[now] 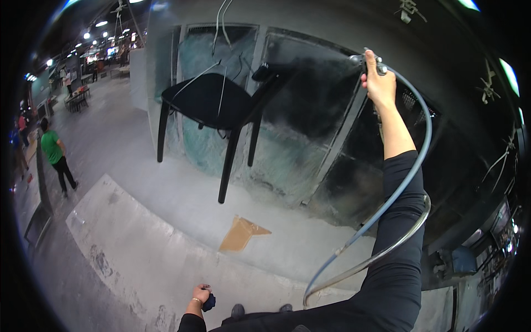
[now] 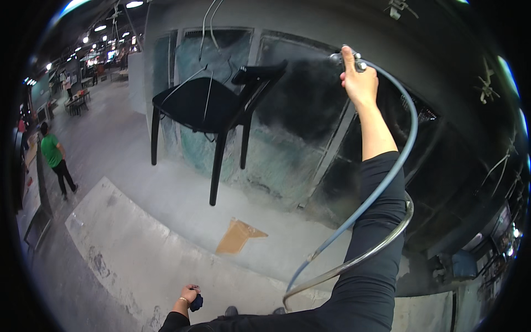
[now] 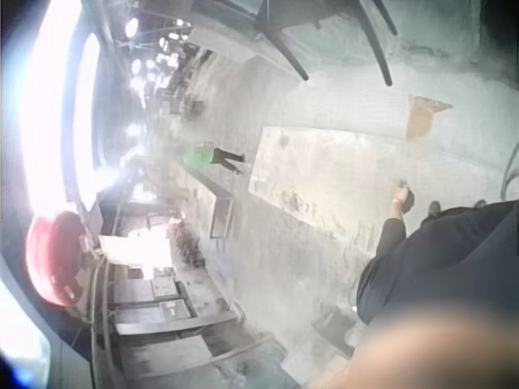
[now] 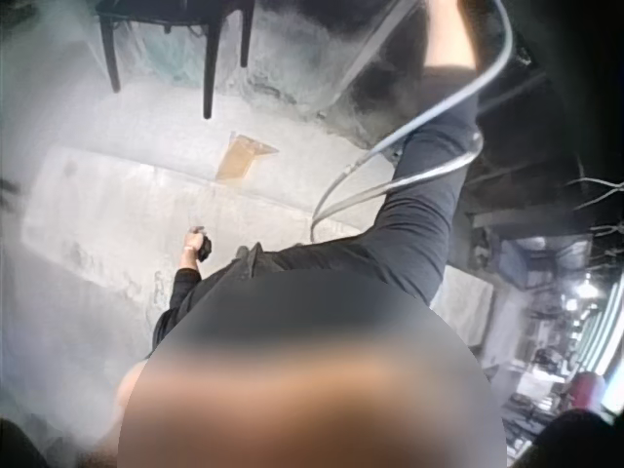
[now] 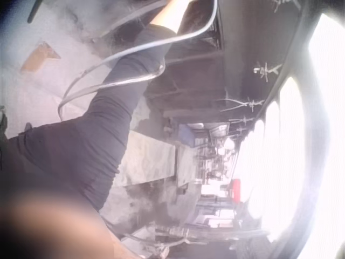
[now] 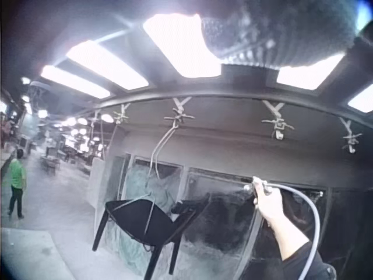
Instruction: The person uses a spray gun to apply black paint to a hanging chair. They move around the chair to cover the legs, seat, and backrest, then set the chair down on the floor after finishing.
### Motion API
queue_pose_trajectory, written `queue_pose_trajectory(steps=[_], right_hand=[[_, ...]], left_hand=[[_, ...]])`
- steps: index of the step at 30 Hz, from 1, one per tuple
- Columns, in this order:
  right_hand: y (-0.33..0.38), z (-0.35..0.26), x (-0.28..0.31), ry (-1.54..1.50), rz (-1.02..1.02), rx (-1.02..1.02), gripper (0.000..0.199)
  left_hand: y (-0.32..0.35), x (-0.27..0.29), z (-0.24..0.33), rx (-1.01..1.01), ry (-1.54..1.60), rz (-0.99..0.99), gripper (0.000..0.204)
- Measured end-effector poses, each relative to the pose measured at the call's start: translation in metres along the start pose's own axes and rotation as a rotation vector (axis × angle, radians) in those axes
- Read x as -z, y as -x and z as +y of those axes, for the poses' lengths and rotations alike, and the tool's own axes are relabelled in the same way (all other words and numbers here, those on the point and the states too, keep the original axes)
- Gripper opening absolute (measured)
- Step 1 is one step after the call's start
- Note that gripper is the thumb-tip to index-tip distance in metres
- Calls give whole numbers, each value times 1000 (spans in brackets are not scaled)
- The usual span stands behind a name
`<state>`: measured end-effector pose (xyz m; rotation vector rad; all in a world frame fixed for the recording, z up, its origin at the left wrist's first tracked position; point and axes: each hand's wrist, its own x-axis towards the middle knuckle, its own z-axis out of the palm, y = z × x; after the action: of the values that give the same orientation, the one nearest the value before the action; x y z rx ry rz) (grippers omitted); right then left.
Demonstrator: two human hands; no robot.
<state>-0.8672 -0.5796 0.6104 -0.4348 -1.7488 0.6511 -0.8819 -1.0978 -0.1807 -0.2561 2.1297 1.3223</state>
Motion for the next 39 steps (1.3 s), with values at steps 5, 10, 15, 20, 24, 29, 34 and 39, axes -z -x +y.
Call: queue_pose_trajectory(steps=[5, 10, 15, 20, 24, 29, 34, 39], right_hand=[[85, 45, 15, -61, -185, 136, 54], [275, 119, 49, -330, -317, -86, 55], [451, 173, 76, -300, -439, -537, 46], [559, 196, 136, -134, -230, -889, 50], [596, 208, 178, -94, -51, -1002, 37], [607, 231, 264, -105, 152, -1044, 40], [610, 295, 418, -313, 272, -974, 54], [614, 308, 536, -104, 392, -742, 46]], left_hand=[[67, 34, -141, 303, -570, -161, 32], [138, 85, -241, 98, -1178, -758, 47], [92, 94, -215, 259, -1324, -834, 41], [-18, 61, -81, -90, -1127, -303, 37], [-49, -27, 76, -43, -306, -205, 23], [61, -214, 221, -410, -237, -574, 13], [333, -442, 262, -1172, -357, -1059, 20], [541, -570, 254, -1805, -273, -1599, 36]])
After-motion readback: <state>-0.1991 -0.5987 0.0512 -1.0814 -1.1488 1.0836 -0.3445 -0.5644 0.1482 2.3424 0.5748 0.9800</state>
